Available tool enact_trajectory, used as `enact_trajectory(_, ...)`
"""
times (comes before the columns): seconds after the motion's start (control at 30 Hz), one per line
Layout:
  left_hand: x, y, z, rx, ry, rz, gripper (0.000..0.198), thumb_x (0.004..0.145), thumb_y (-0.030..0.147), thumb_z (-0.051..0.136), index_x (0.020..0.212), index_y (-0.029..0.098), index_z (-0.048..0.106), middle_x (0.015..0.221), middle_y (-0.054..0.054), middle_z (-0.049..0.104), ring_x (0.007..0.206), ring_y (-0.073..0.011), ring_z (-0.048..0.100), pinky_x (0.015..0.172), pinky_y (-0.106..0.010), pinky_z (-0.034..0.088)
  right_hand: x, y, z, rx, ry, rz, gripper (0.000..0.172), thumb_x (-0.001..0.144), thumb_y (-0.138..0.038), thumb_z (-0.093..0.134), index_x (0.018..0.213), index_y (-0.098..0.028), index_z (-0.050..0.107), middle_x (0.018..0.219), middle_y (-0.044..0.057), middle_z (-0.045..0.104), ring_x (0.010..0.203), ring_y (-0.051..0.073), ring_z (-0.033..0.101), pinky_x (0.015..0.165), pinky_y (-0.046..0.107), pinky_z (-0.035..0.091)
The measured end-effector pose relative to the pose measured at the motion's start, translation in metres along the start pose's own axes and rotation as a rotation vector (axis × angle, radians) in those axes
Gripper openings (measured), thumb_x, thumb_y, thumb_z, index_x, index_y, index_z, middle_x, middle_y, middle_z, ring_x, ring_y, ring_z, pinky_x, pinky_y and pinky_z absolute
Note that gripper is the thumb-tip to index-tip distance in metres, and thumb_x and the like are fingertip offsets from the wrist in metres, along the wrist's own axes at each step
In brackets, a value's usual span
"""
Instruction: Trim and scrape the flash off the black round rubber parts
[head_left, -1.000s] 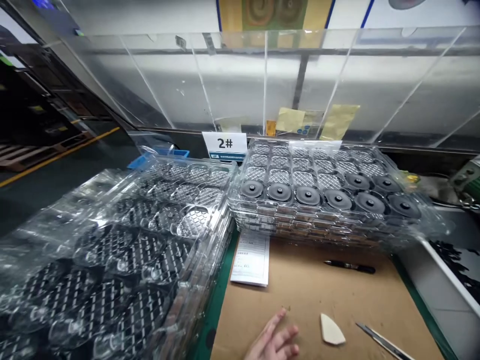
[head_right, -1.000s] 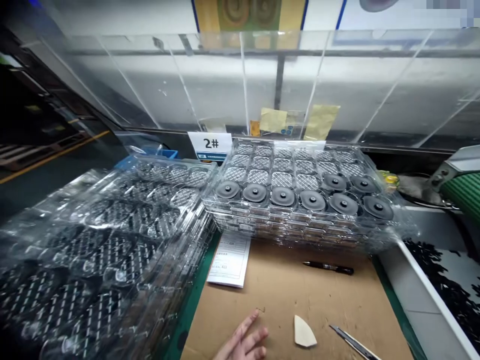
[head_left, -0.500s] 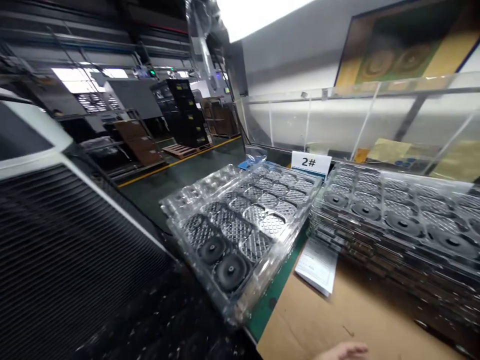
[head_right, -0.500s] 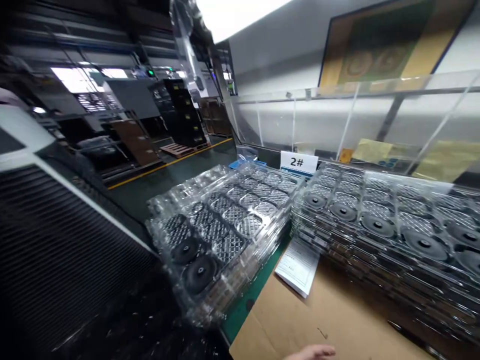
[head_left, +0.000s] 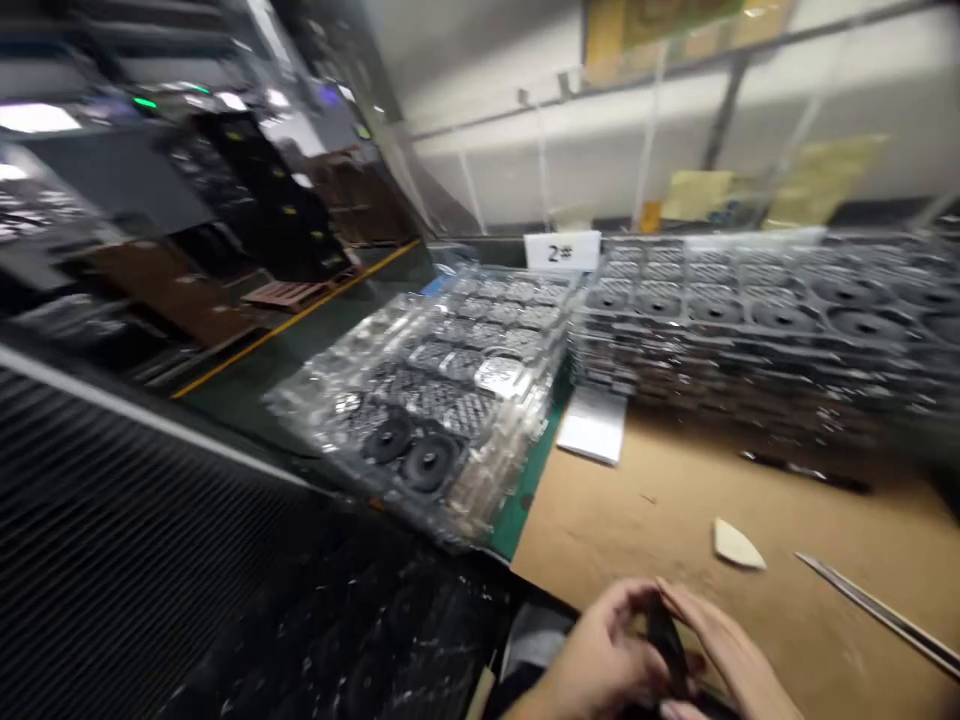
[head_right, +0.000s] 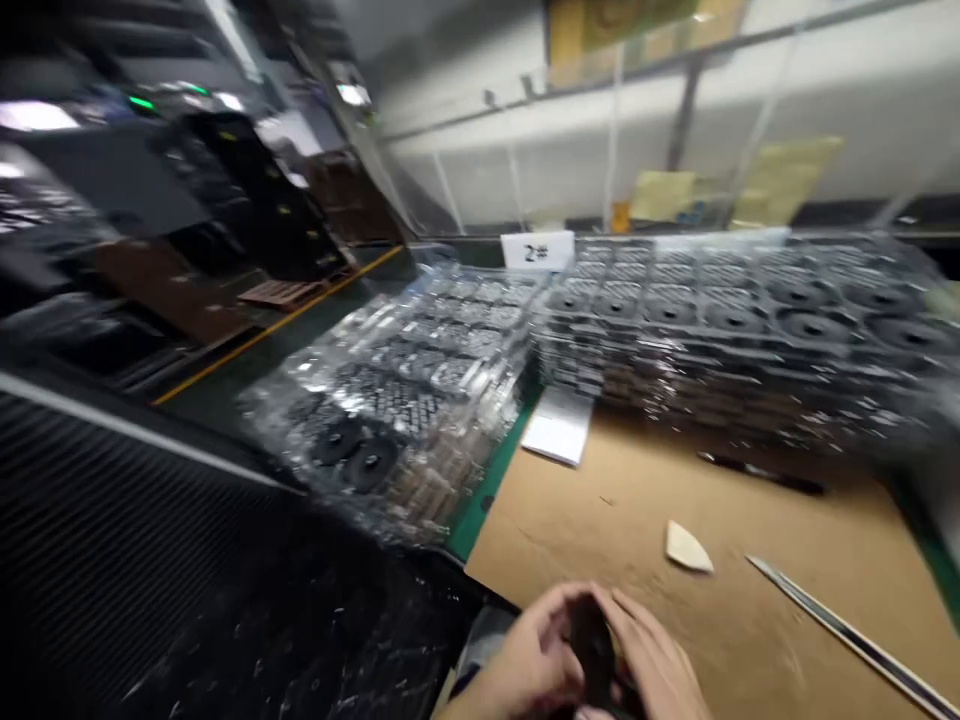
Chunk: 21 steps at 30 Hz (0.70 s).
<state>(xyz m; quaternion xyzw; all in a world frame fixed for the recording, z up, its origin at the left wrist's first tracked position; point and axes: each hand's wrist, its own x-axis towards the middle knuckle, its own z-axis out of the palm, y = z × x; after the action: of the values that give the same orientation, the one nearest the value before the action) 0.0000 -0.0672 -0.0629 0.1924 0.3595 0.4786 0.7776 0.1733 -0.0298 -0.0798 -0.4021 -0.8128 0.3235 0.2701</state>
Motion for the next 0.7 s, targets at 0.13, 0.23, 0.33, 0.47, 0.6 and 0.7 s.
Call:
enact_trajectory(0.13, 0.007, 0.023, -0.001, -0.188, 0.091, -0.030, 0.052, 0.074, 0.040, 0.066, 0.121, 0.020, 0.052, 0.128, -0.013, 0.051, 0.108, -0.0326, 0.058, 0.092, -0.043, 0.043, 0.006, -0.001, -0.020, -0.240, 0.129, 0.159, 0.049, 0.085, -0.038, 0.049, 0.133, -0.031, 0.041, 0.131, 0.005, 0.050, 0.120, 0.026, 0.048, 0.096, 0.040, 0.046)
enact_trajectory(0.23, 0.022, 0.037, -0.009, -0.246, 0.112, -0.059, 0.058, 0.077, 0.039, 0.064, 0.128, 0.019, 0.045, 0.127, -0.014, 0.052, 0.115, -0.0329, 0.053, 0.103, -0.047, 0.034, 0.023, 0.029, -0.027, -0.451, 0.287, 0.360, 0.039, 0.086, -0.039, 0.046, 0.121, -0.024, 0.054, 0.126, 0.010, 0.051, 0.116, 0.030, 0.047, 0.095, 0.049, 0.041)
enact_trajectory(0.33, 0.038, 0.044, -0.013, -0.271, 0.157, -0.064, 0.065, 0.079, 0.037, 0.063, 0.136, 0.026, 0.032, 0.130, -0.013, 0.052, 0.117, -0.0306, 0.052, 0.105, -0.045, 0.032, 0.035, 0.061, -0.024, -0.485, 0.281, 0.446, 0.045, 0.082, -0.043, 0.053, 0.120, -0.020, 0.055, 0.122, 0.014, 0.052, 0.111, 0.034, 0.046, 0.091, 0.054, 0.039)
enact_trajectory(0.47, 0.058, 0.048, -0.011, -0.305, 0.188, -0.021, 0.063, 0.077, 0.030, 0.066, 0.132, 0.025, 0.035, 0.133, -0.014, 0.050, 0.120, -0.0311, 0.049, 0.107, -0.043, 0.031, 0.046, 0.074, -0.023, -0.431, 0.281, 0.528, 0.038, 0.088, -0.037, 0.042, 0.112, -0.013, 0.060, 0.116, 0.019, 0.052, 0.103, 0.031, 0.049, 0.087, 0.050, 0.041)
enact_trajectory(0.6, 0.078, 0.042, -0.014, -0.332, 0.209, 0.020, 0.057, 0.078, 0.027, 0.065, 0.128, 0.022, 0.038, 0.133, -0.015, 0.050, 0.122, -0.0321, 0.047, 0.108, -0.044, 0.030, 0.060, 0.062, -0.032, -0.247, 0.197, 0.546, 0.033, 0.091, -0.036, 0.039, 0.103, -0.016, 0.062, 0.099, 0.012, 0.059, 0.084, 0.022, 0.057, 0.075, 0.035, 0.047)
enact_trajectory(0.7, 0.088, 0.032, -0.019, -0.325, 0.225, 0.024, 0.052, 0.079, 0.024, 0.064, 0.125, 0.021, 0.041, 0.131, -0.015, 0.051, 0.121, -0.0309, 0.049, 0.108, -0.046, 0.030, 0.076, 0.046, -0.034, -0.061, 0.090, 0.521, 0.026, 0.089, -0.035, 0.045, 0.105, -0.020, 0.060, 0.083, 0.002, 0.064, 0.065, 0.013, 0.058, 0.058, 0.023, 0.047)
